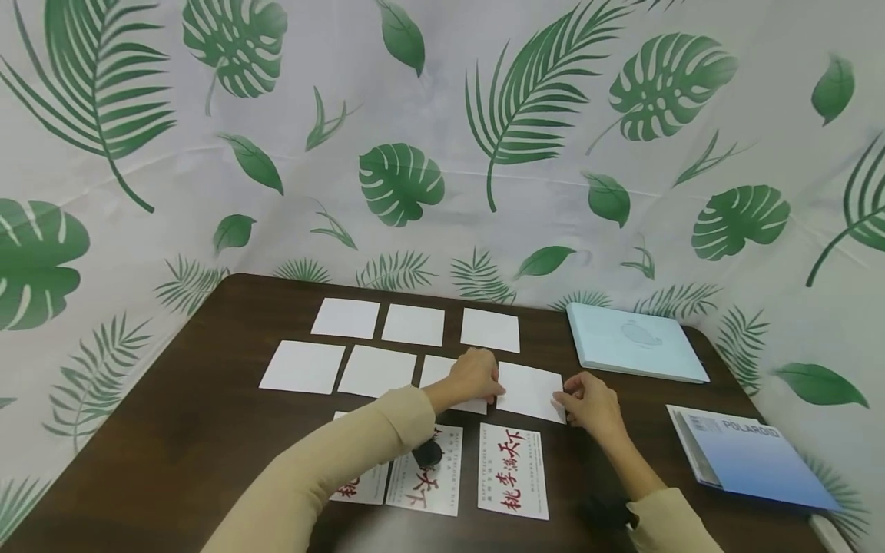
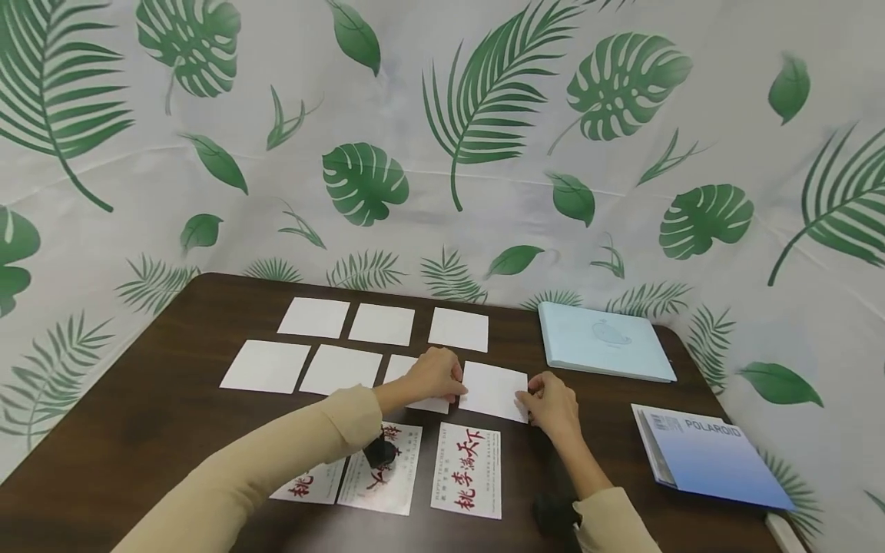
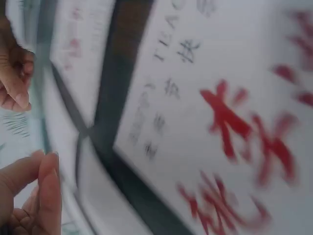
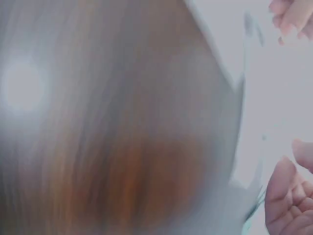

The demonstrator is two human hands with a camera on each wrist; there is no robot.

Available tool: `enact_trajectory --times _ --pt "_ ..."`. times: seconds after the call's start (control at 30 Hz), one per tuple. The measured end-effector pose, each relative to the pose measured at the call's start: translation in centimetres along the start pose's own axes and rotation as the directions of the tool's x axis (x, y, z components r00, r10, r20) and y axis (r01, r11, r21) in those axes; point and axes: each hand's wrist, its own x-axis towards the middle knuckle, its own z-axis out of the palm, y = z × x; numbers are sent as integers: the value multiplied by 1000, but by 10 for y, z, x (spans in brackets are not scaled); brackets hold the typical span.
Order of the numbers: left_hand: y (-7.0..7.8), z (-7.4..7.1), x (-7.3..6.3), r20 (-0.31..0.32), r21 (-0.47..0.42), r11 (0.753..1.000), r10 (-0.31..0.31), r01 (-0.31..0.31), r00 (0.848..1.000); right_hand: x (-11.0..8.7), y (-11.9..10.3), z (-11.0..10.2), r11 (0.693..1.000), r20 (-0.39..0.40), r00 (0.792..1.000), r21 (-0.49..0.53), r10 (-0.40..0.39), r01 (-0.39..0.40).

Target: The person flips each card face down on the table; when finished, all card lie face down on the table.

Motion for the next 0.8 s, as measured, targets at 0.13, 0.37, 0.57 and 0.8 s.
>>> enact_trajectory --times 0.13,0.37,0.57,0.8 --pt "-18 -27 -18 33 -247 969 36 -27 999 -5 -23 10 970 -35 999 244 17 -8" --pt "-82 -66 -80 0 -352 936 -26 24 1000 -29 -79 62 896 135 991 442 -17 -45" --pt "-124 -80 -130 -79 -264 955 -164 138 983 -44 -114 100 898 209 961 434 -180 74" --pt "-147 -84 -167 -144 -229 957 -217 180 966 -52 -134 133 924 250 907 266 -340 274"
